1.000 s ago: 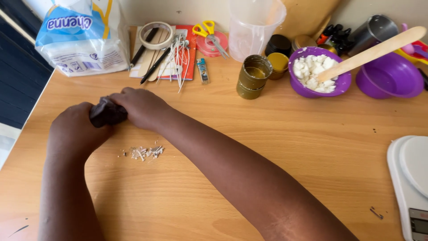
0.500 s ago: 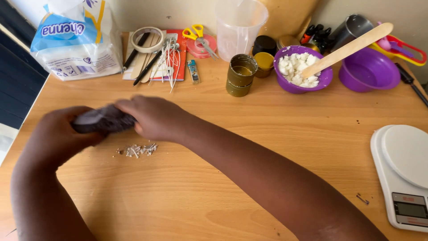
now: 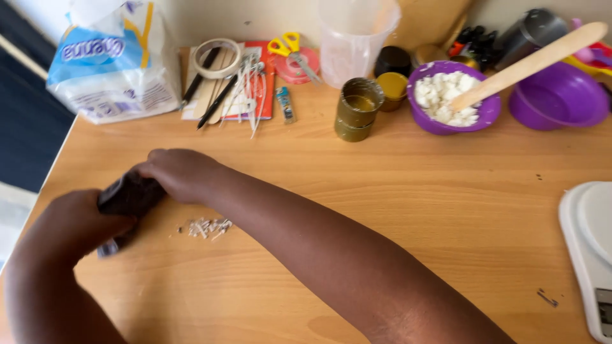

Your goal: The person cleans a candle-making workstation by picking up small metal wick tabs and wiping the surface with a cloth, then proceeds to mix wax flakes in a purple bowl using a wooden stirrer.

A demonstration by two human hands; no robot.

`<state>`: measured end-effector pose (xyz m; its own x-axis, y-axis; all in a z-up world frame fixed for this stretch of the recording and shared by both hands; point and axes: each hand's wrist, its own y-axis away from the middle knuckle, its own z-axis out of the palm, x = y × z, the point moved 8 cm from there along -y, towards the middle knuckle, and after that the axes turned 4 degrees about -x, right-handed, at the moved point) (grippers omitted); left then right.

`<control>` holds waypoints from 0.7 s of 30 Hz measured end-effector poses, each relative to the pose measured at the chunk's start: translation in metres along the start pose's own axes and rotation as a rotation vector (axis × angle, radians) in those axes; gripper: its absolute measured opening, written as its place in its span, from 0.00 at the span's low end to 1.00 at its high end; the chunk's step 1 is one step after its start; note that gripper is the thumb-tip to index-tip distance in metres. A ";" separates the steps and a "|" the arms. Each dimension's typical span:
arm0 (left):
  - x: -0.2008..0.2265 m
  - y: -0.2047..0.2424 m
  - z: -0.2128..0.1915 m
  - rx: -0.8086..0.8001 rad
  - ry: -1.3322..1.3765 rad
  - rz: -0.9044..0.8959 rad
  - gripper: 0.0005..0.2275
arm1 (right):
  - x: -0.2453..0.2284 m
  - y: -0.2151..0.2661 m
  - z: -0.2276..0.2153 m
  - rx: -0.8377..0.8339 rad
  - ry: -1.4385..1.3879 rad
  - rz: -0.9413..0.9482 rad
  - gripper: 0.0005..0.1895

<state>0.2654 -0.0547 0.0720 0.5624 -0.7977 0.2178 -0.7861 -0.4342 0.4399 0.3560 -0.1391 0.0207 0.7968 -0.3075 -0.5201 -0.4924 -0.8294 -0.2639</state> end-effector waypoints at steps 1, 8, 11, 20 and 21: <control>0.000 -0.003 0.008 -0.072 -0.052 -0.006 0.10 | 0.002 0.001 -0.001 -0.050 -0.061 -0.045 0.20; 0.044 0.022 0.036 -0.308 -0.052 0.164 0.07 | -0.009 0.067 -0.037 -0.058 -0.102 -0.098 0.32; 0.054 0.029 0.046 -0.435 0.066 0.197 0.05 | -0.008 0.097 -0.044 -0.104 -0.091 -0.012 0.30; 0.055 0.035 -0.003 0.017 0.483 0.494 0.08 | -0.036 0.084 -0.102 0.113 0.021 0.053 0.27; 0.051 0.026 -0.009 0.191 0.371 0.518 0.08 | -0.032 0.076 -0.099 0.103 0.032 0.108 0.27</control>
<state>0.2759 -0.1034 0.1029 0.1239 -0.7409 0.6601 -0.9909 -0.1275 0.0429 0.3276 -0.2386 0.0975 0.7472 -0.4083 -0.5244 -0.6078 -0.7389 -0.2909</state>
